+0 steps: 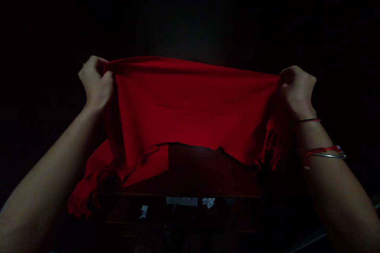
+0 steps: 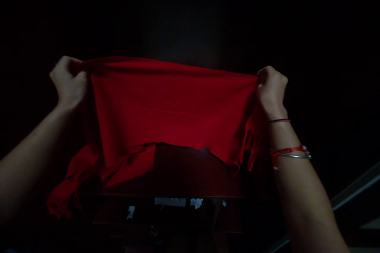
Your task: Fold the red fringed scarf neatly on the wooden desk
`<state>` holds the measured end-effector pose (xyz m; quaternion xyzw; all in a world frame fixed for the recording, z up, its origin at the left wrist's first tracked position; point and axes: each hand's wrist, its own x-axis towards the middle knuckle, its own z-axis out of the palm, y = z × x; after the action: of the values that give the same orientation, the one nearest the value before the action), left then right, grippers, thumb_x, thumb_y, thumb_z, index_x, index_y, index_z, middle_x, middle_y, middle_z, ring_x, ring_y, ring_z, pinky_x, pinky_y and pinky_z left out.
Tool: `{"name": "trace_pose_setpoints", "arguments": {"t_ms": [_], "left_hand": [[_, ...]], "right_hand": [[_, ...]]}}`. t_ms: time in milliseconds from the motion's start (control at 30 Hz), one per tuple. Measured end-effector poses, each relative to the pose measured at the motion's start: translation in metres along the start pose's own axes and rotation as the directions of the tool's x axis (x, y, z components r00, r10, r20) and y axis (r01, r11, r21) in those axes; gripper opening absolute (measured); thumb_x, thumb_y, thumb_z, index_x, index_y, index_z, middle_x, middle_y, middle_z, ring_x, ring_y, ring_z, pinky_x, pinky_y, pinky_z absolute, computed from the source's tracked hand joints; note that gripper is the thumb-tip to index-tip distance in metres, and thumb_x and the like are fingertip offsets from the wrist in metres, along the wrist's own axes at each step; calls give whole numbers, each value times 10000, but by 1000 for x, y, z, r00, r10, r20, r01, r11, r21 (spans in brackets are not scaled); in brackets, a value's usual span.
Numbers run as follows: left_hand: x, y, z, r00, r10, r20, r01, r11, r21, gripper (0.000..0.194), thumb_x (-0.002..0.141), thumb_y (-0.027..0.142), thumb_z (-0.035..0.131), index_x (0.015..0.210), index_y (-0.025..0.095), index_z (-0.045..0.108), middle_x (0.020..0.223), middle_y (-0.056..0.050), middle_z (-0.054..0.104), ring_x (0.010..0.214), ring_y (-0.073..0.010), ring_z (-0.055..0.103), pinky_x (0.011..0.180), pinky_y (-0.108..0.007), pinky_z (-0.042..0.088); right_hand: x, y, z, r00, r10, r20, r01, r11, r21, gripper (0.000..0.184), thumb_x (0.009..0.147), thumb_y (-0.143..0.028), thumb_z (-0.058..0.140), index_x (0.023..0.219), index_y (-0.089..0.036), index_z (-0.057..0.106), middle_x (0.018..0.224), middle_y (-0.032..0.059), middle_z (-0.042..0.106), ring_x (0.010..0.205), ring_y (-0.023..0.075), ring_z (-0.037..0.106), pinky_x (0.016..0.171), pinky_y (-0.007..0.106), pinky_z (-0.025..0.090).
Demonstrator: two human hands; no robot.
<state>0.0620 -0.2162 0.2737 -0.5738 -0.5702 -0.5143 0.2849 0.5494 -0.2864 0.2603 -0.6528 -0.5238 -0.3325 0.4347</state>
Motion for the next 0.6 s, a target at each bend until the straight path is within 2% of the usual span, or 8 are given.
{"name": "trace_pose_setpoints", "arguments": {"t_ms": [67, 133, 267, 300, 367, 433, 567, 600], "left_hand": [[1, 0, 2, 993, 17, 116, -11, 998, -56, 279, 835, 329, 368, 960, 124, 510, 883, -3, 561, 748, -91, 473, 704, -210, 399], [-4, -3, 15, 949, 43, 313, -24, 998, -64, 267, 817, 331, 388, 936, 147, 541, 861, 0, 582, 725, -96, 492, 666, -197, 400], [-36, -16, 73, 716, 54, 696, -132, 989, 59, 217, 756, 227, 433, 913, 169, 571, 882, -51, 617, 785, -172, 555, 668, -234, 411], [-48, -19, 90, 655, 56, 753, -168, 983, 73, 228, 733, 196, 443, 921, 174, 571, 903, -63, 618, 813, -189, 562, 676, -241, 413], [-67, -21, 118, 594, 43, 804, -195, 977, 92, 269, 686, 128, 443, 919, 177, 569, 954, -78, 608, 860, -205, 561, 692, -249, 415], [-75, -21, 134, 613, 4, 790, -158, 980, 118, 285, 677, 103, 417, 915, 170, 558, 958, -97, 600, 859, -221, 562, 679, -268, 420], [-61, -21, 137, 811, -15, 584, -84, 986, 142, 285, 718, 108, 352, 939, 177, 517, 959, -114, 573, 869, -227, 546, 686, -298, 425], [-58, -23, 136, 831, 18, 556, -107, 986, 129, 281, 723, 110, 348, 941, 182, 510, 957, -107, 569, 879, -221, 540, 704, -297, 423]], "right_hand": [[-4, 9, 9, 995, 12, 94, -10, 1000, -20, 331, 691, -41, 386, 936, -117, 595, 842, 96, 634, 777, 158, 565, 680, 246, 391], [-9, 18, 26, 962, -9, 274, 26, 998, -58, 312, 694, -56, 413, 938, -126, 594, 848, 102, 635, 785, 169, 568, 666, 242, 391], [-31, 23, 77, 791, 8, 612, 151, 967, -208, 293, 742, -85, 398, 970, -131, 576, 916, 157, 611, 801, 207, 570, 614, 263, 373], [-37, 23, 91, 746, 32, 665, 170, 957, -237, 294, 751, -86, 391, 980, -133, 570, 935, 169, 601, 805, 212, 569, 608, 267, 369], [-48, 22, 113, 681, 55, 730, 184, 953, -243, 293, 753, -101, 398, 991, -144, 565, 960, 162, 590, 813, 212, 566, 603, 262, 368], [-51, 20, 125, 699, 75, 711, 145, 959, -243, 314, 760, -109, 386, 1023, -163, 549, 984, 136, 583, 823, 203, 561, 608, 253, 373], [-42, 20, 125, 877, 5, 480, 87, 982, -169, 369, 782, -116, 330, 1107, -178, 492, 1032, 104, 559, 860, 196, 542, 660, 253, 385], [-42, 21, 123, 899, -43, 435, 109, 986, -129, 376, 777, -110, 333, 1116, -173, 483, 1043, 101, 555, 876, 196, 537, 682, 254, 386]]}}
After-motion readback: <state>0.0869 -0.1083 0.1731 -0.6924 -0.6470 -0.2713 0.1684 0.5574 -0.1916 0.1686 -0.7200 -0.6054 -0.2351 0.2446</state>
